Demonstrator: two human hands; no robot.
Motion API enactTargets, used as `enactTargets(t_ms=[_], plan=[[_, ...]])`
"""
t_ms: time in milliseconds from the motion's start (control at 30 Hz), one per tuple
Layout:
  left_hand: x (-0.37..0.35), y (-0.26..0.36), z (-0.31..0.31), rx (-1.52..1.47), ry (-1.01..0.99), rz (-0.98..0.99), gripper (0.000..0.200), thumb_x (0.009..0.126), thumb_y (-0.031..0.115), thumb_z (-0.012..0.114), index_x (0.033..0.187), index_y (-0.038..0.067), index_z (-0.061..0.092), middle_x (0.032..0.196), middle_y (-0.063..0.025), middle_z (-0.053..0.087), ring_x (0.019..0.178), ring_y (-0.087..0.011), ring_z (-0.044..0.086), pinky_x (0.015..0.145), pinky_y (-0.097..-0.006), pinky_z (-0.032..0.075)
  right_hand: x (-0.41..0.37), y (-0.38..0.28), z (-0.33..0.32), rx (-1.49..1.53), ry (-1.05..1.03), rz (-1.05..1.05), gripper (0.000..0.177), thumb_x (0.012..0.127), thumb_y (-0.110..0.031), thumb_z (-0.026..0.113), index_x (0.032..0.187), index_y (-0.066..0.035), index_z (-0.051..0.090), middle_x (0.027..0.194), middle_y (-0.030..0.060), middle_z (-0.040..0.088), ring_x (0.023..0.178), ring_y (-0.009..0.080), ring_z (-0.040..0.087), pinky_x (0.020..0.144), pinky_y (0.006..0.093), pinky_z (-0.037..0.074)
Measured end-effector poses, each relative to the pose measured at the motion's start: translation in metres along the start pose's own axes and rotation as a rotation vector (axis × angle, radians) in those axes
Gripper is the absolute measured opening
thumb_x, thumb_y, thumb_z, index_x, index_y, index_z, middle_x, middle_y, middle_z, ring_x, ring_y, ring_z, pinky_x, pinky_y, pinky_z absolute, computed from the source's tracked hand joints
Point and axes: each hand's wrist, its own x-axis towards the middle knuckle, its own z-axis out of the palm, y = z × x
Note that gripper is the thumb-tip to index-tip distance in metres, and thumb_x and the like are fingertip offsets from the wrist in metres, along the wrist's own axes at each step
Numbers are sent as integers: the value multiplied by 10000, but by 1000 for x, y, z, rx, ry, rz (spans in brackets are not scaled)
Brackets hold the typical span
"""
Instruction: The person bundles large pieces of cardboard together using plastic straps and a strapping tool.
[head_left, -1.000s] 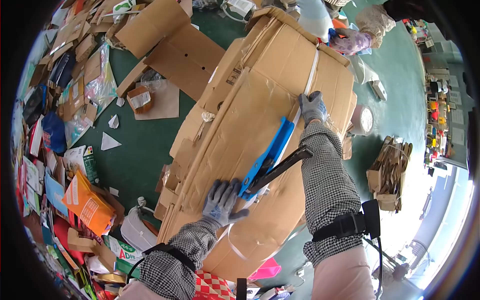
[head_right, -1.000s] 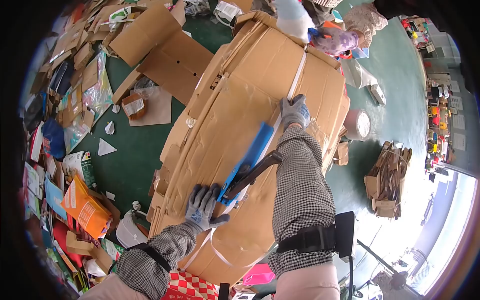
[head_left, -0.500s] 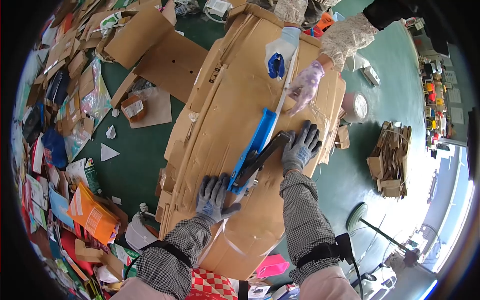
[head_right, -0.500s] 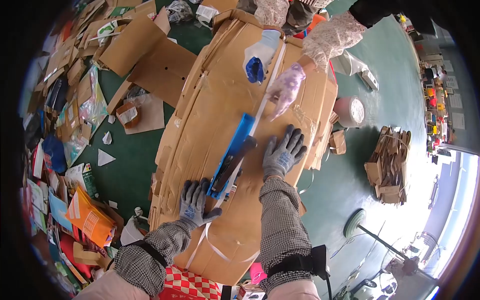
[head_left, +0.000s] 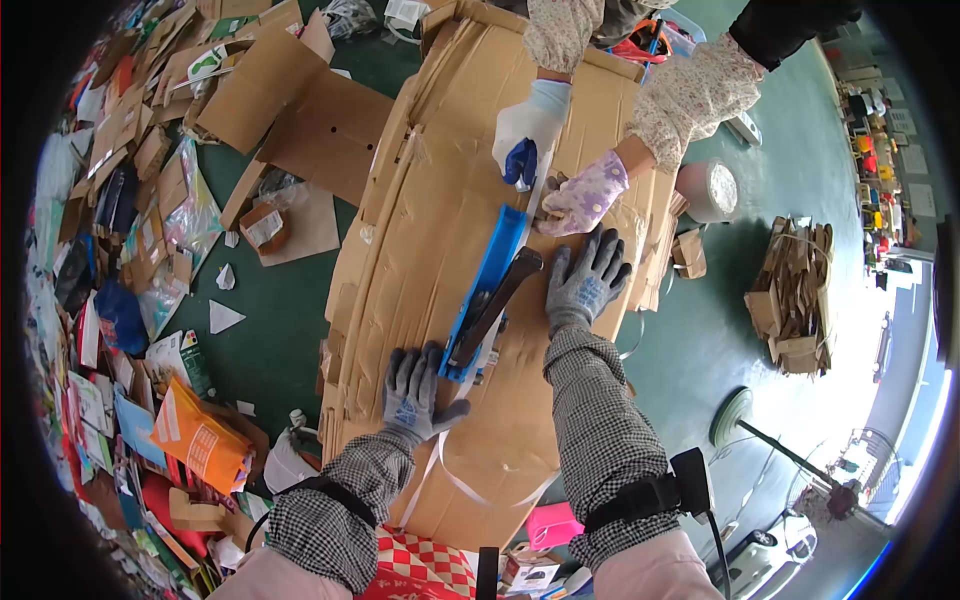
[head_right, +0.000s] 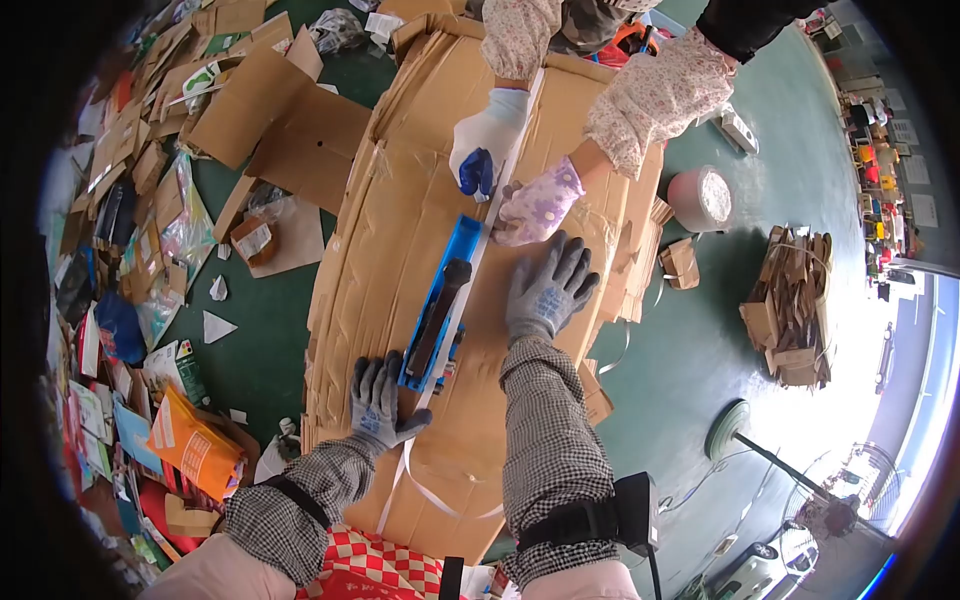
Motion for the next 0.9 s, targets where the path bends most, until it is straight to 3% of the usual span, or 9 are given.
enactTargets(t_ms=[167, 233, 367, 567, 733, 900], plan=[[2, 1, -2, 6, 16, 6, 892, 672, 576, 617, 1292, 20, 297, 1328, -154, 345, 1201, -330, 326, 1043, -518, 209, 1, 2, 3, -12, -11, 4, 658, 841, -382, 452, 1393, -124, 205, 1441, 139, 193, 1343, 301, 122, 1088, 465, 15], [1, 0, 0, -14, 3, 13, 899, 694, 561, 593, 1320, 36, 218, 1355, -168, 301, 1204, -364, 311, 1035, -539, 189, 1, 2, 2, -22, -22, -2, 659, 838, -389, 456, 1387, -113, 215, 1441, 140, 191, 1343, 303, 118, 1088, 466, 11], [1, -1, 0, -10, -1, 11, 893, 702, 567, 584, 1322, 39, 216, 1355, -167, 300, 1206, -361, 310, 1035, -539, 189, 1, 1, 2, -38, -38, -3, 685, 818, -378, 480, 1384, -97, 216, 1444, 138, 181, 1345, 300, 109, 1089, 465, 5], [0, -1, 1, -23, 21, 18, 886, 709, 562, 581, 1322, 35, 218, 1359, -164, 298, 1207, -362, 308, 1036, -535, 191, 1, -1, -4, -57, -84, -11, 735, 764, -297, 542, 1376, -54, 215, 1454, 126, 155, 1350, 293, 97, 1092, 464, -6], [1, 0, -1, -33, -2, 9, 890, 699, 545, 607, 1315, 32, 221, 1363, -169, 293, 1210, -369, 303, 1035, -537, 194, 2, 3, 6, -115, -76, -2, 625, 792, -245, 510, 1338, -39, 286, 1448, 129, 173, 1345, 291, 123, 1091, 474, 25], [2, 0, -1, -35, 14, 15, 902, 690, 546, 613, 1316, 31, 216, 1363, -171, 293, 1212, -366, 301, 1037, -536, 192, 2, 8, 20, -175, -70, -4, 575, 829, -294, 469, 1327, -50, 313, 1420, 147, 238, 1334, 291, 163, 1087, 477, 63]])
